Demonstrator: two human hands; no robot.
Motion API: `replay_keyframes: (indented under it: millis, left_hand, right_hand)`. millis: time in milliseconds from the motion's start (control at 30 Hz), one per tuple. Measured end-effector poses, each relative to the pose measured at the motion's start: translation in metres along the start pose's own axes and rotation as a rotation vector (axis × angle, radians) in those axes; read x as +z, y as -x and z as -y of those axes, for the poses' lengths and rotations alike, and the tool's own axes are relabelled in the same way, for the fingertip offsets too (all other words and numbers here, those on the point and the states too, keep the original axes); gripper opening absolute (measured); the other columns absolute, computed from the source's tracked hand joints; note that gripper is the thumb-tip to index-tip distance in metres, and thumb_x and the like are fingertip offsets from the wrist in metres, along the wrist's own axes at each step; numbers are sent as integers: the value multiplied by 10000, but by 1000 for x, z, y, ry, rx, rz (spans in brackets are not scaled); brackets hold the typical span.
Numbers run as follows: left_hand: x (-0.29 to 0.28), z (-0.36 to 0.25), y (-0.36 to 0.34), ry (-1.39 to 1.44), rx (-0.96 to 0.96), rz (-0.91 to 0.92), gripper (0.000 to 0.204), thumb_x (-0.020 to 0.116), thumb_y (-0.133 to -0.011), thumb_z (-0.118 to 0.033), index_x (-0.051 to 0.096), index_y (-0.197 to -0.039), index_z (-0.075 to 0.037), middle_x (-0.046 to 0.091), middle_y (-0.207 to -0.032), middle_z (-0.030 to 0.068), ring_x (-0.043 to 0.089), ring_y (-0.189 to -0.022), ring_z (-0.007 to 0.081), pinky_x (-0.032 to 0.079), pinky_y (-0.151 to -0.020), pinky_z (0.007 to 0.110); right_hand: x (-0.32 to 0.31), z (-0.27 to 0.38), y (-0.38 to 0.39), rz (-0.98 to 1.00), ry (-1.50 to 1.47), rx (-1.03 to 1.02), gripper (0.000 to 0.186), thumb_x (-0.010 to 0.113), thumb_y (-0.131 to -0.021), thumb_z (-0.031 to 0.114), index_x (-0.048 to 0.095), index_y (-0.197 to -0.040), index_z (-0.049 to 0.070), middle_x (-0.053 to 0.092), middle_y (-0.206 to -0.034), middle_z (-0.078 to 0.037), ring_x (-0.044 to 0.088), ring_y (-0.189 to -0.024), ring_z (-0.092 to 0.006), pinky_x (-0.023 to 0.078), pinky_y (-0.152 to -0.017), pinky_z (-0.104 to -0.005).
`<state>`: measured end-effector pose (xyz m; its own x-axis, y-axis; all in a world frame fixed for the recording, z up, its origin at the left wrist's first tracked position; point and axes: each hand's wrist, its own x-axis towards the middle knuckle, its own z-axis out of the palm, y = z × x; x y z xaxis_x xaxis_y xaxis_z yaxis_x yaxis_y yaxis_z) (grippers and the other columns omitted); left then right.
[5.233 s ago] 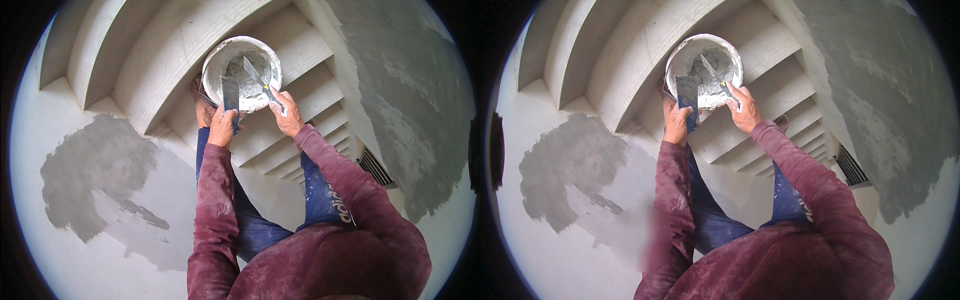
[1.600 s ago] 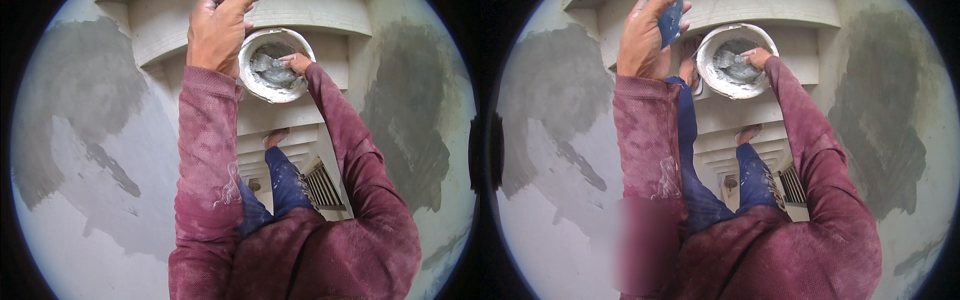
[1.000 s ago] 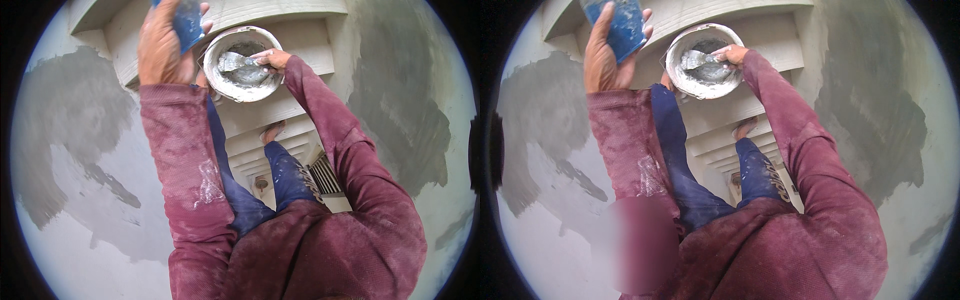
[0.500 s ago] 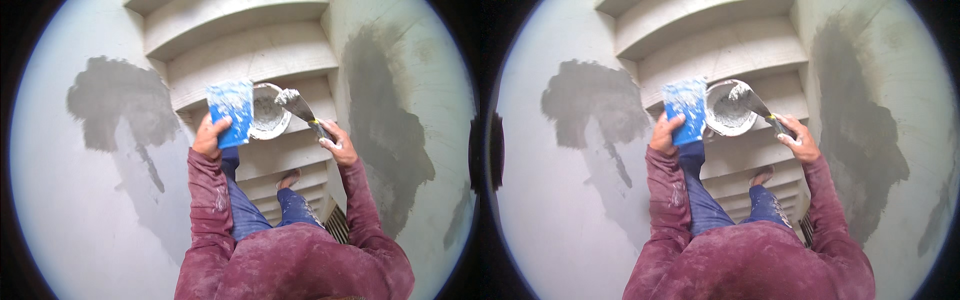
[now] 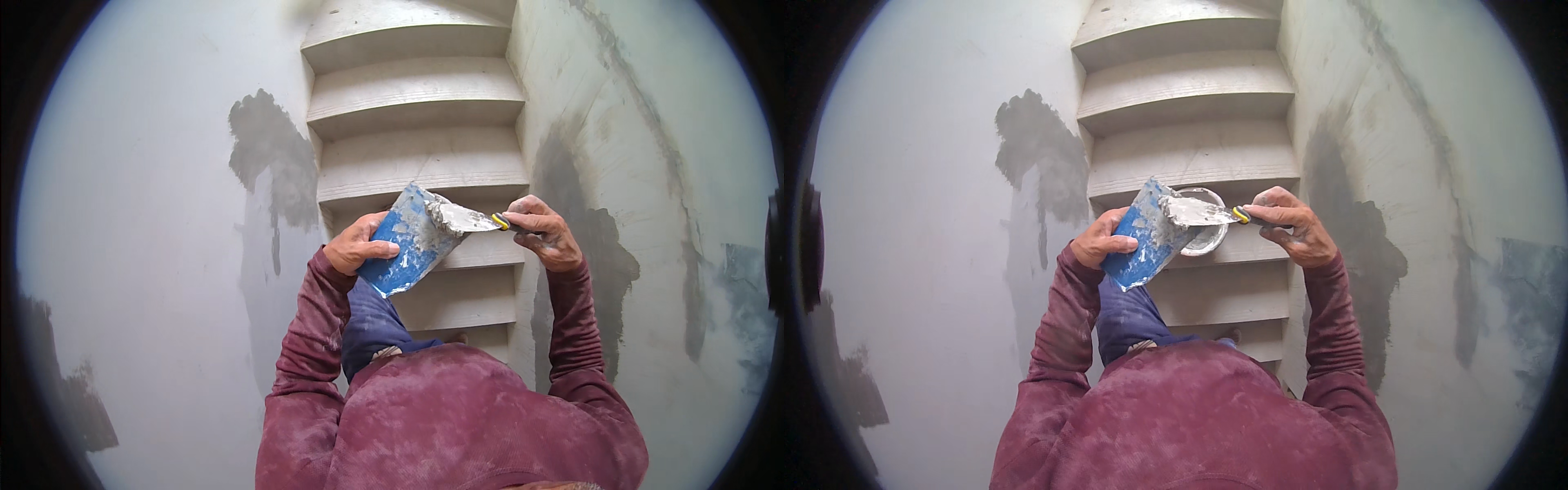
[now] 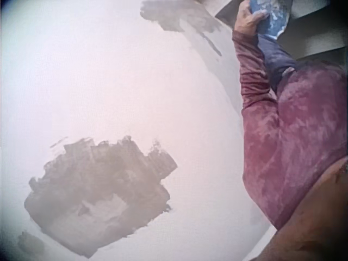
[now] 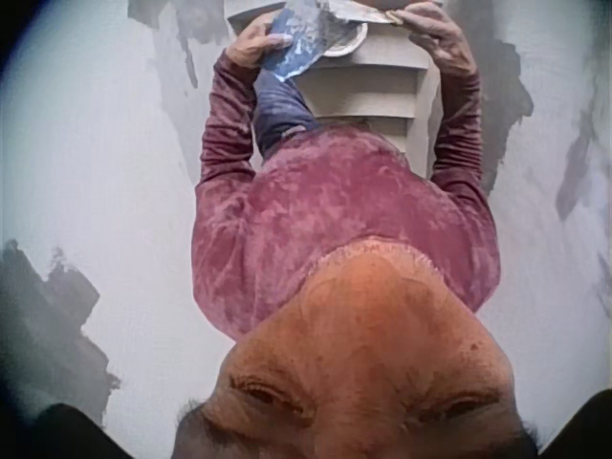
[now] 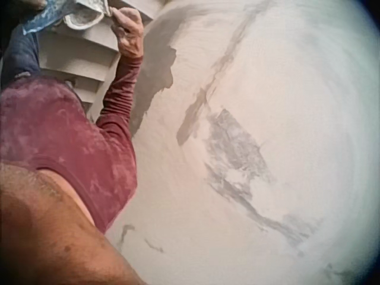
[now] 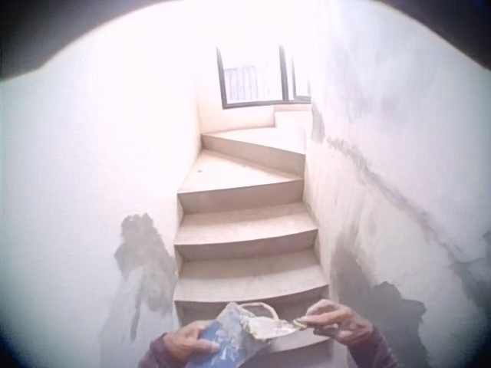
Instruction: The person applies plaster to a wall using a trowel and a smaller scraper. They repeatedly scoop plaster from a bucket and spread it onto the wall surface, smoothing it with the trowel.
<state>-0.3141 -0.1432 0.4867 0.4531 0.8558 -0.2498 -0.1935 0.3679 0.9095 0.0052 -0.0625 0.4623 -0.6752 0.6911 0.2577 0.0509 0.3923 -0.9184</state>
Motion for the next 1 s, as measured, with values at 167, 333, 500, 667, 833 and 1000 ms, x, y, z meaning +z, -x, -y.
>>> replay_keyframes:
  millis: [167, 333, 500, 667, 833, 1000]
  left_hand:
    - [22, -6, 9, -27, -4, 5, 569, 655, -717, -125, 409, -1204, 32, 563, -1042, 89, 547, -926, 137, 433, -834, 261]
    - [23, -7, 10, -59, -10, 14, 572, 664, -701, -142, 418, -1183, 42, 581, -1007, 92, 579, -849, 130, 476, -765, 258]
    - [15, -4, 3, -131, -24, 28, 527, 647, -737, -155, 429, -1179, 33, 580, -997, 72, 554, -863, 122, 455, -782, 262]
    - [2, 5, -20, -187, -26, -102, 546, 636, -733, -170, 417, -1193, 26, 566, -1025, 77, 541, -899, 138, 436, -782, 258]
    - [-24, 53, -21, 0, -5, -266, 504, 611, -734, -121, 424, -1183, 13, 566, -1007, 75, 552, -861, 135, 440, -751, 244]
    - [-52, 91, -27, 164, -128, -404, 447, 601, -743, -81, 441, -1153, -2, 568, -981, 73, 568, -790, 131, 476, -687, 240]
  right_hand:
    - [2, 0, 9, -8, -47, -73, 503, 565, -632, -144, 612, -1072, 96, 502, -948, -49, 493, -911, -178, 398, -786, -282]
    - [5, 9, 9, -41, -7, -66, 505, 577, -638, -138, 613, -1074, 114, 504, -955, -50, 493, -928, -181, 406, -802, -292]
    - [4, 0, 9, -79, 23, 17, 503, 584, -648, -132, 609, -1083, 120, 495, -976, -49, 486, -954, -178, 410, -812, -287]
    - [7, -39, 7, -117, 64, 67, 529, 586, -637, -89, 585, -1122, 122, 507, -964, -65, 478, -914, -190, 393, -817, -300]
    - [82, -187, 12, -13, 187, 362, 505, 575, -669, 5, 560, -1150, 162, 510, -866, -108, 503, -831, -235, 402, -780, -323]
    - [196, -291, -18, -129, -390, 1004, 355, 520, -688, 72, 594, -1028, -1, 615, -941, -205, 601, -892, -264, 454, -788, -310]
